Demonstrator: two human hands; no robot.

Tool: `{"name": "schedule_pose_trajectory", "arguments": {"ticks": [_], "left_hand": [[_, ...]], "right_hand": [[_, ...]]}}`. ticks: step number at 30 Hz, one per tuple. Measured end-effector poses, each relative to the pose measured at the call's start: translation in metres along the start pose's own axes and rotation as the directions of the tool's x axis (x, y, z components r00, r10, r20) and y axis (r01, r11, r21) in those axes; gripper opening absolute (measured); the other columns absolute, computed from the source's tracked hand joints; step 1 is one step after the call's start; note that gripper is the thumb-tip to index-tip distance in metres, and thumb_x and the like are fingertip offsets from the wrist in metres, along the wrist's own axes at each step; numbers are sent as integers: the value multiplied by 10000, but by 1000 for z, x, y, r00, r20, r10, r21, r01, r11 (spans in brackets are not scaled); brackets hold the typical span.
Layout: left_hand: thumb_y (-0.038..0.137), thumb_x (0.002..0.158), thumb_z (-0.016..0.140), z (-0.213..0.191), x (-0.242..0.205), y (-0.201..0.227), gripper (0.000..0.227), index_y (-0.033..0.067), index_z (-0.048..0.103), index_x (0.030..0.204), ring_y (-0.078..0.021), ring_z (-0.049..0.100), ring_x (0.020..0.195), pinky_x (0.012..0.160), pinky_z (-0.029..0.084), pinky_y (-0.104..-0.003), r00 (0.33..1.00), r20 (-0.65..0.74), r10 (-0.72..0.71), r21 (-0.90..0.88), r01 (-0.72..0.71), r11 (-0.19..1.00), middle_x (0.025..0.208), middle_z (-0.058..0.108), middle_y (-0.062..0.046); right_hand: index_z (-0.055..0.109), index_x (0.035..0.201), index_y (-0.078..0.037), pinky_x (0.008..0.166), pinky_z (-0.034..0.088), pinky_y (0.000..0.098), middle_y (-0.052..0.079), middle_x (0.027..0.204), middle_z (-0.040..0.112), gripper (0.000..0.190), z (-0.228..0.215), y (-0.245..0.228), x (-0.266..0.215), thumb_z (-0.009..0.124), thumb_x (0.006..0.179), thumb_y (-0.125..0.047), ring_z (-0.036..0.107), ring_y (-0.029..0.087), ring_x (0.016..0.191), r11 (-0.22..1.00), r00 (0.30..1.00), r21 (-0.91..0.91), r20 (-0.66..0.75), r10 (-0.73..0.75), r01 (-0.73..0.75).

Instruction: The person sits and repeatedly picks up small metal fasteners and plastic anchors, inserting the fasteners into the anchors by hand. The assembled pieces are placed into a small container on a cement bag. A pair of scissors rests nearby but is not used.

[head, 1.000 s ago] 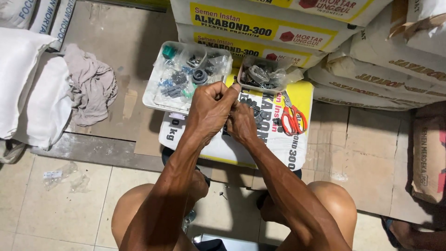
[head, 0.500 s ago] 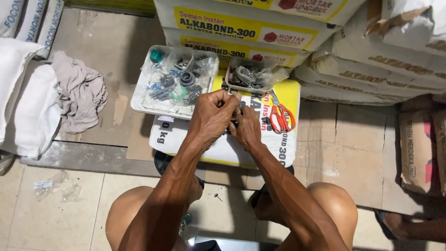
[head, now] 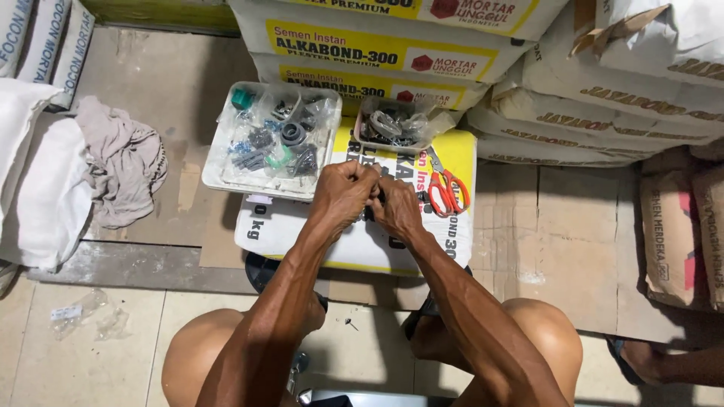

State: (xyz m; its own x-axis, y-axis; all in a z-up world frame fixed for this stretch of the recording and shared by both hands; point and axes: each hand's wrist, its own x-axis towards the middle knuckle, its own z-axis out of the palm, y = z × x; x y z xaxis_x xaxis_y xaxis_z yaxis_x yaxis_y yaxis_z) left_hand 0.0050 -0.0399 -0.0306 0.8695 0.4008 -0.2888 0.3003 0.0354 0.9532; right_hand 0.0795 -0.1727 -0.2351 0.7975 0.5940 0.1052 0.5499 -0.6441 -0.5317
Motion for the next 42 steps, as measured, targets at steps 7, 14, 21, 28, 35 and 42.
{"name": "schedule_pose_trajectory", "arguments": {"ticks": [7,14,21,28,35,42], "left_hand": [[189,785,670,2,14,-22,171,52,694,685,-125,699,549,516,533,-200,993,-23,-114,33,115,993,602,688,-141],[190,798,675,-1,29,-46,160,64,711,707,-128,686,518,481,529,-216,992,-41,-117,79,119,990,588,681,-138],[76,928,642,-5,-5,1,416,21,629,1339,-364,695,1056,888,595,-471,989,134,60,203,-86,975,1315,594,-308],[46,948,627,6,-4,7,136,52,752,1000,-274,714,807,754,584,-417,937,267,225,273,-298,915,835,734,-154],[44,929,645,14,-4,-7,105,34,750,920,-192,622,710,629,538,-348,914,254,316,171,-364,916,742,698,-149],[31,918,650,22,-10,10,96,45,725,860,-202,619,630,561,518,-330,868,216,447,156,-483,862,666,656,-147]], "right_hand": [[705,921,-189,895,492,438,25,842,689,114,-7,-1,0,726,818,-146,666,279,940,993,995,88,69,77,-83],[778,941,-108,756,552,405,112,808,733,155,-54,-25,4,818,791,-110,688,260,800,877,980,438,59,192,-199],[756,1088,-33,709,564,294,109,812,725,162,-129,-53,4,724,930,-59,652,146,762,628,969,746,97,228,-223],[625,1210,44,660,611,262,139,823,678,227,-196,-75,-20,589,1010,-57,679,159,728,387,967,889,191,171,-244],[677,1115,31,648,610,279,138,815,670,167,-210,-71,-25,628,1016,-94,663,158,739,511,980,843,86,179,-167],[702,1081,53,649,617,295,162,785,701,176,-218,-67,-23,729,938,-46,694,169,690,446,978,882,73,197,-155]]}}
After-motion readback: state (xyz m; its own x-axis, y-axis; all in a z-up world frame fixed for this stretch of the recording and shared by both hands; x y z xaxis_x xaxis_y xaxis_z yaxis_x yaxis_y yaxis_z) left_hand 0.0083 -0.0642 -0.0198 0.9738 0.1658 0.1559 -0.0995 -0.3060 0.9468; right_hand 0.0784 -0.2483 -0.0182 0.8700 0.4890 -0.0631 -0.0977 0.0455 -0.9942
